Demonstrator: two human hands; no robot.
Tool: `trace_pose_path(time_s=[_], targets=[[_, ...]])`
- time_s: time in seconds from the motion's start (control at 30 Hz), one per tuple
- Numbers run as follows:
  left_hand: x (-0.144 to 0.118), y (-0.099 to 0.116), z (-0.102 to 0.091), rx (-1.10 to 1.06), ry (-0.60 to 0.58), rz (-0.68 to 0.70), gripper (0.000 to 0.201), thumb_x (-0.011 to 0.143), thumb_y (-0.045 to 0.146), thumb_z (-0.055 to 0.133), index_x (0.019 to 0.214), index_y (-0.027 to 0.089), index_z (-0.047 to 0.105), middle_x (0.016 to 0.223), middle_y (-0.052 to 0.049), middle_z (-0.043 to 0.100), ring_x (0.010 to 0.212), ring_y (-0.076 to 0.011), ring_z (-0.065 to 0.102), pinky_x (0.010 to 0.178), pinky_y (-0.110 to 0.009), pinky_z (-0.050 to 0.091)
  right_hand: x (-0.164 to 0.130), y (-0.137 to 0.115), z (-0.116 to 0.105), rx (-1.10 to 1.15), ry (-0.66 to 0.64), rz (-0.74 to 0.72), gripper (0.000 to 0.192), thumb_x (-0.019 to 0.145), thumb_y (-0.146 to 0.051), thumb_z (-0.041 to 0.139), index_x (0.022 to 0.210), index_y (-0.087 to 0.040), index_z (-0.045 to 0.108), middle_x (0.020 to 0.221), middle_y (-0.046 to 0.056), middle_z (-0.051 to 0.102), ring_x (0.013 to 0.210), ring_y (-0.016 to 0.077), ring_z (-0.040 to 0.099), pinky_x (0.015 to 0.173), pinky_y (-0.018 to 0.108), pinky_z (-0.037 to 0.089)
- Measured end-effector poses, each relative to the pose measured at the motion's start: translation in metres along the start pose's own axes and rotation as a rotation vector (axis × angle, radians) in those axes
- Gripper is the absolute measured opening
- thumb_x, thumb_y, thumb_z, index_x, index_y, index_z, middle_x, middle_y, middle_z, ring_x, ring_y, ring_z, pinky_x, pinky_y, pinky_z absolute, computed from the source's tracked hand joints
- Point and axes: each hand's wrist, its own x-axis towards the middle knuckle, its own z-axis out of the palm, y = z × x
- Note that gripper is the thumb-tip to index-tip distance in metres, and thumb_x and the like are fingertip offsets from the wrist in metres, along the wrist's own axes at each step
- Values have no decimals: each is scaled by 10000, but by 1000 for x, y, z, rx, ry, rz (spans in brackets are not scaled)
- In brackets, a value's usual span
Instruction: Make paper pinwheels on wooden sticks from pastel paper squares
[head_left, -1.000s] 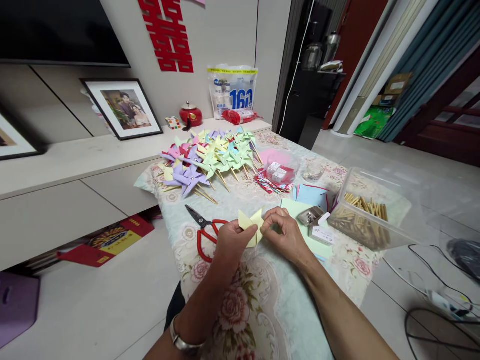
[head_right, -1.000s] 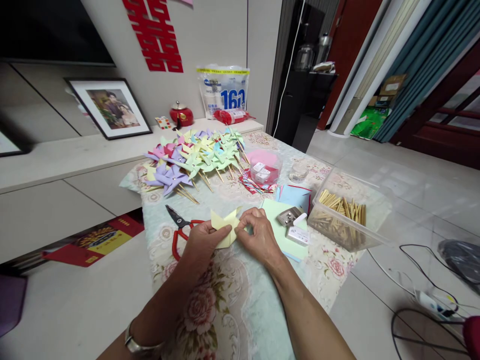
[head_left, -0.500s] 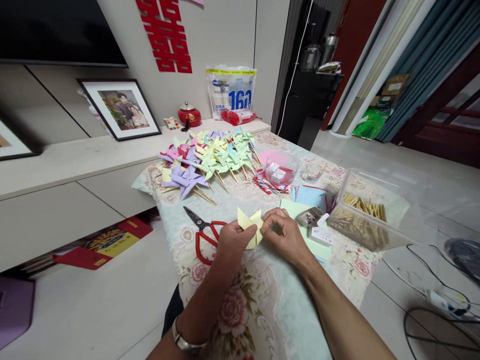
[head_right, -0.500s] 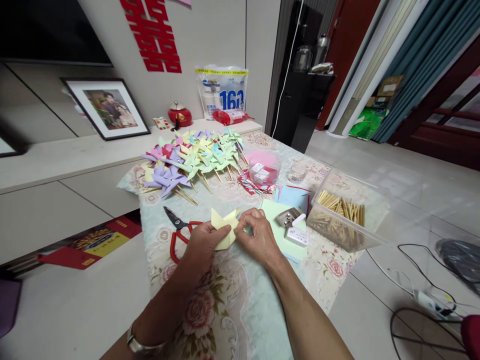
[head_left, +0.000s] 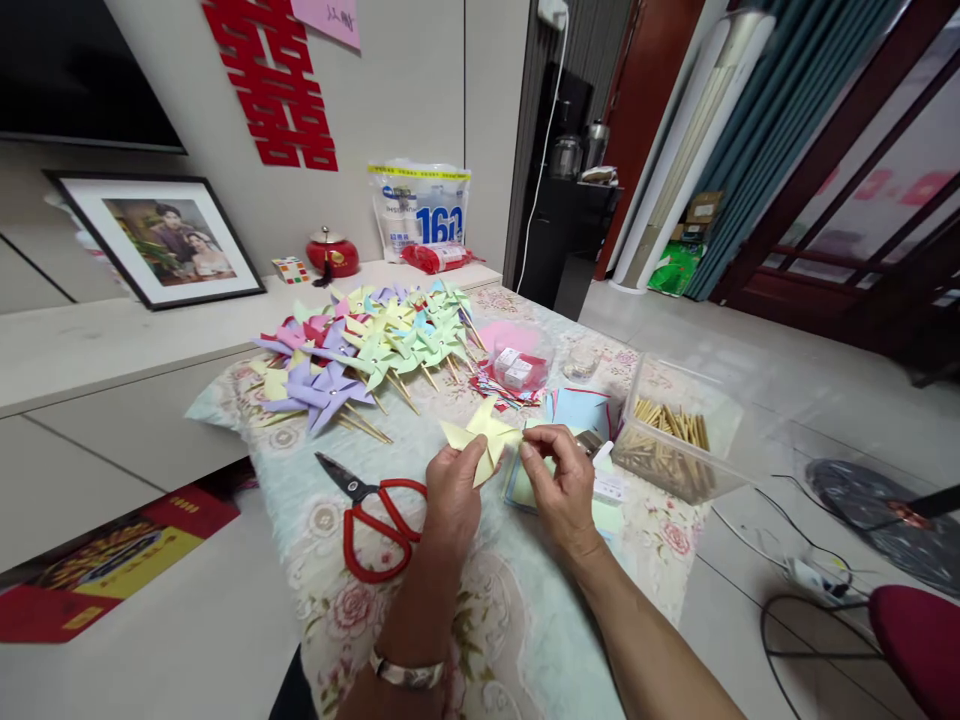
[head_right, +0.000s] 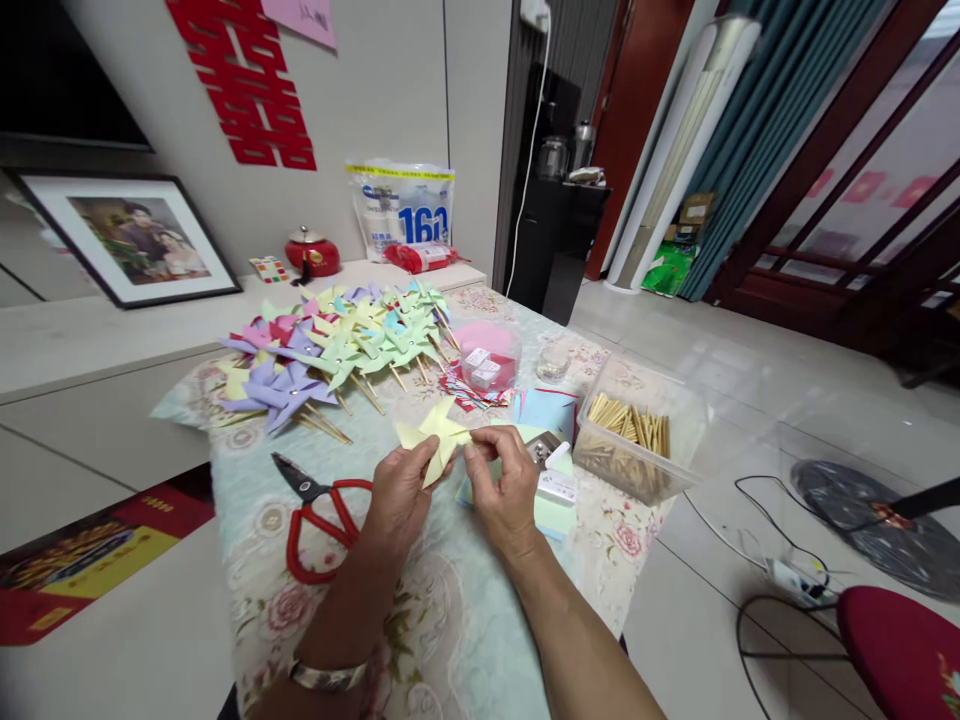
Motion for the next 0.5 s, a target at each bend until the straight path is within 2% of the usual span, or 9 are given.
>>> trace_pose_path(time_s=[0.1, 0.23, 0.37, 0.47, 0.5], targets=[[5, -13, -6, 11, -67, 38, 342, 615, 329, 806, 880, 130, 723, 747, -17, 750, 636, -152, 660, 635, -252, 493, 5, -6, -8, 5, -34, 25, 96, 930, -257, 560, 952, -229, 649, 855, 38, 669, 769, 189, 622, 701, 319, 491], [6, -22, -12, 27, -65, 26, 353, 629, 333, 823, 888, 114, 725, 765, -28, 759, 622, -144, 653, 621, -250, 495, 37, -19, -45, -95, -135, 31, 116, 924, -274, 572, 874, -218, 660, 802, 27, 677, 706, 179, 616, 647, 304, 467], [1, -20, -11, 17, -45, -14, 363, 603, 313, 834, 876, 102, 722, 761, -31, 764, 629, -144, 658, 605, -243, 501, 79, -26, -81, -463, -405, -57, 147, 861, -152, 567, 756, -212, 651, 728, 9, 679, 654, 167, 611, 618, 286, 432], [-2, -18, -9, -2, -31, -29, 341, 586, 296, 833, 844, 107, 717, 731, -23, 759, 614, -146, 657, 594, -244, 503, 94, -21, -87, -831, -722, -106, 228, 816, -54, 546, 735, -218, 684, 748, 17, 719, 671, 167, 636, 607, 270, 417], [-3, -17, -9, -6, -29, -30, 337, 581, 293, 833, 837, 109, 716, 721, -19, 756, 606, -146, 655, 590, -244, 501, 95, -17, -85, -903, -792, -105, 234, 804, -47, 560, 718, -218, 695, 739, 27, 729, 665, 172, 643, 594, 269, 412]])
